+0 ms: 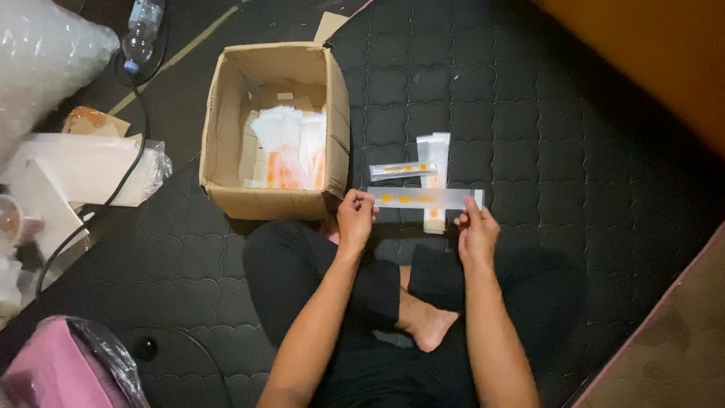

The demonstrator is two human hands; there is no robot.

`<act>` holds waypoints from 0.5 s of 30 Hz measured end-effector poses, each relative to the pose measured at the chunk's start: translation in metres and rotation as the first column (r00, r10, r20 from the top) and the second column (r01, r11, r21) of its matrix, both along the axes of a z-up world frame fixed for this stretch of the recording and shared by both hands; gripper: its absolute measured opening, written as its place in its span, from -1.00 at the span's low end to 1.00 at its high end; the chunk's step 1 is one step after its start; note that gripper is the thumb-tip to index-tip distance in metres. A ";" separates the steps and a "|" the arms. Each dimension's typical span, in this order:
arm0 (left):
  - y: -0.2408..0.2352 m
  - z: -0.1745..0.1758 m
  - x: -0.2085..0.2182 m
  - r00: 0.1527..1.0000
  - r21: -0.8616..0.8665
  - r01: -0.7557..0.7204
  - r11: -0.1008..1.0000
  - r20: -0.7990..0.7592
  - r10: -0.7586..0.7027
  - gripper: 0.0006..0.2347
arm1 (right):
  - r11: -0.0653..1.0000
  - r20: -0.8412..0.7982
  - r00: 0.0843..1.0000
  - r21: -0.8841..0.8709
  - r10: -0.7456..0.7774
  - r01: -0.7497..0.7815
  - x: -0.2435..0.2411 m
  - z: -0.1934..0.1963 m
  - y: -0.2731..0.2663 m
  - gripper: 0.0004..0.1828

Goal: The person picks up plastic packets containing strips with orange markings from a cardboard box by hand and arranges them in a specific pattern on a dark padded surface.

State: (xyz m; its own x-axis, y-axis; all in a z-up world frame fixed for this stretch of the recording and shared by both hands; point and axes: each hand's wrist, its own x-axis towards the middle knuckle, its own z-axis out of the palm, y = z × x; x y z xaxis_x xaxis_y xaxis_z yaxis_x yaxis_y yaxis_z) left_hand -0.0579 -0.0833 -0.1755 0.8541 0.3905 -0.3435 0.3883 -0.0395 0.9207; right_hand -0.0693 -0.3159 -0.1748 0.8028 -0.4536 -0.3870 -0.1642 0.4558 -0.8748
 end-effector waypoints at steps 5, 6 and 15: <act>0.000 -0.004 0.002 1.000 0.027 -0.011 1.000 -0.012 0.011 -0.94 | 1.000 0.018 1.000 0.005 0.000 0.000 0.003 0.005 0.001 -0.87; 0.000 -0.004 0.000 1.000 0.031 -0.018 0.999 -0.015 0.018 -0.94 | 1.000 0.021 1.000 0.006 0.002 -0.002 0.004 -0.004 -0.002 -0.87; -0.001 0.017 -0.003 0.999 0.018 -0.032 0.999 -0.014 0.032 -0.94 | 0.998 0.056 0.998 -0.057 0.026 -0.023 0.001 0.007 0.003 -0.87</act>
State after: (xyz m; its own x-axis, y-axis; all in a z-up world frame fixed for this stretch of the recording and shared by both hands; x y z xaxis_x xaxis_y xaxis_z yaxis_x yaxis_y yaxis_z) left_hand -0.0612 -0.0844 -0.1583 0.8364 0.4233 -0.3483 0.4025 -0.0429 0.9144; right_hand -0.0687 -0.3134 -0.1676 0.8341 -0.4529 -0.3148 -0.1240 0.4022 -0.9071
